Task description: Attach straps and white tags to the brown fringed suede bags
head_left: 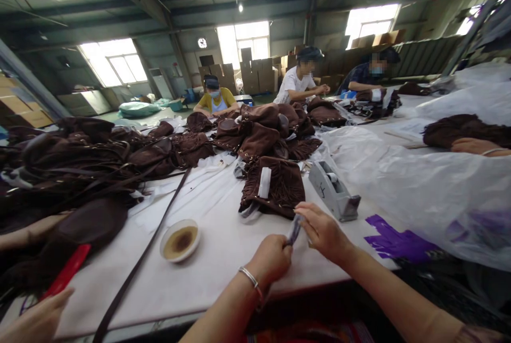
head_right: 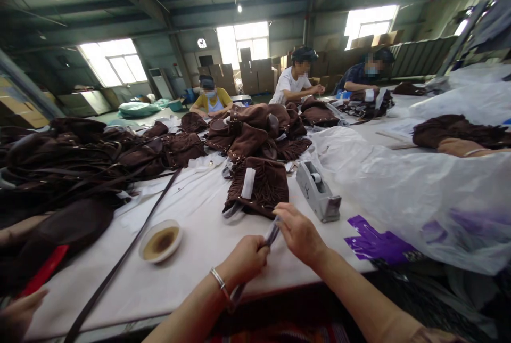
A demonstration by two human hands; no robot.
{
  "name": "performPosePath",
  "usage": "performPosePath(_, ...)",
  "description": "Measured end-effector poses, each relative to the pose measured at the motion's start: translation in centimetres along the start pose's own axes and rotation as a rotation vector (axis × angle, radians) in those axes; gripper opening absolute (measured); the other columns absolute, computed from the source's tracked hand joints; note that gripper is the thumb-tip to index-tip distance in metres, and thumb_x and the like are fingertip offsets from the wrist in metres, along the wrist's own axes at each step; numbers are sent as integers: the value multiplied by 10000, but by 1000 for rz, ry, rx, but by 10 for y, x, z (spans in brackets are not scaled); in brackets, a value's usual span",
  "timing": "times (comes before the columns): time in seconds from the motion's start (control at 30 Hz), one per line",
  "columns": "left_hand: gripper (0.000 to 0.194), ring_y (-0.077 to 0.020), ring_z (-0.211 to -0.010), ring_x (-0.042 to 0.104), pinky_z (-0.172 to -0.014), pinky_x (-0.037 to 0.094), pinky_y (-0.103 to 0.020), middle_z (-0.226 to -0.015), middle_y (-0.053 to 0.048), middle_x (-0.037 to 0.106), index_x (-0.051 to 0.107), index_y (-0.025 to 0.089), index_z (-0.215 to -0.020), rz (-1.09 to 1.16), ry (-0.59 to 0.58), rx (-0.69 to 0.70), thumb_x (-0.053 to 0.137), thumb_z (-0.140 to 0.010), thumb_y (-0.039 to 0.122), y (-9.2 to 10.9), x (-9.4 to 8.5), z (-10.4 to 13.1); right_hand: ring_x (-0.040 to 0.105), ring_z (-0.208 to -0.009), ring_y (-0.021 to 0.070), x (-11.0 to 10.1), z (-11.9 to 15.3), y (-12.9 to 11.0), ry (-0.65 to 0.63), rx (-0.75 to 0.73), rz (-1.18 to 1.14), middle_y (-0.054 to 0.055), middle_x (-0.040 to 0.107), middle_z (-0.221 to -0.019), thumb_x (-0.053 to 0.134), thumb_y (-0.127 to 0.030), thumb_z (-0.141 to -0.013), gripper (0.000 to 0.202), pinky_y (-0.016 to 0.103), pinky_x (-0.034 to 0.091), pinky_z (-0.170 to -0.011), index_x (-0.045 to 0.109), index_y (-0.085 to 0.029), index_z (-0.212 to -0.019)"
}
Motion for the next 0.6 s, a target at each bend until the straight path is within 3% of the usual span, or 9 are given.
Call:
performPosePath(0.1,259,-263,-905,651,-825,488,-363,-987,-154,707,680,146,-1008,-349,40,130,479,-851,191,21,-11,1,589,-1120,232,19,8,-35,-272,-133,-35,117,644,-1195,467,-188,-918,338,369,473,-959,597,-198,-1230)
performPosePath(0.23,247,-273,-990,616,-918,456,-416,-1007,-143,686,670,175,-1012,-517,19,239,461,-882,157,24,-11,14,619,-798,201,42,24,-27,-324,-68,119,68,671,-819,443,-148,-909,237,307,474,-748,669,-192,-855)
performPosePath(0.33,228,-276,-1144,530,-1024,379,-431,-1152,-136,631,638,203,-1080,-497,278,280,493,-908,235,11,-28,39,571,-711,174,53,37,-17,-305,-53,187,45,607,-729,436,-110,-895,272,273,419,-659,631,-201,-728)
performPosePath(0.4,232,-261,-1106,549,-985,398,-397,-1125,-132,638,632,195,-1064,-441,454,159,458,-933,277,-13,-39,58,563,-722,171,54,43,-14,-266,-44,193,46,596,-737,429,-99,-899,278,270,404,-663,634,-201,-742)
performPosePath(0.43,252,-247,-1023,588,-918,429,-366,-1041,-124,664,645,188,-999,-400,479,69,427,-949,304,-28,-41,65,563,-734,173,54,45,-14,-250,-43,193,49,596,-744,425,-99,-903,279,273,401,-671,638,-200,-753)
performPosePath(0.53,438,-212,-787,651,-716,451,-304,-814,-94,704,672,188,-822,-281,393,-146,351,-971,447,-60,-31,68,564,-758,178,53,46,-20,-239,-76,173,55,608,-765,425,-107,-911,281,277,397,-683,655,-205,-781)
performPosePath(0.6,562,-224,-777,673,-689,451,-303,-808,-110,724,696,183,-796,-269,348,-217,313,-953,563,-65,-28,59,564,-754,174,53,45,-26,-253,-113,141,50,615,-770,427,-111,-914,284,274,397,-680,663,-213,-795)
Point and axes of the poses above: each hand's wrist, its own z-axis away from the middle knuckle, its own x-axis out of the palm, y = z × x, the point moved 8 cm from there along -z, towards the middle knuckle
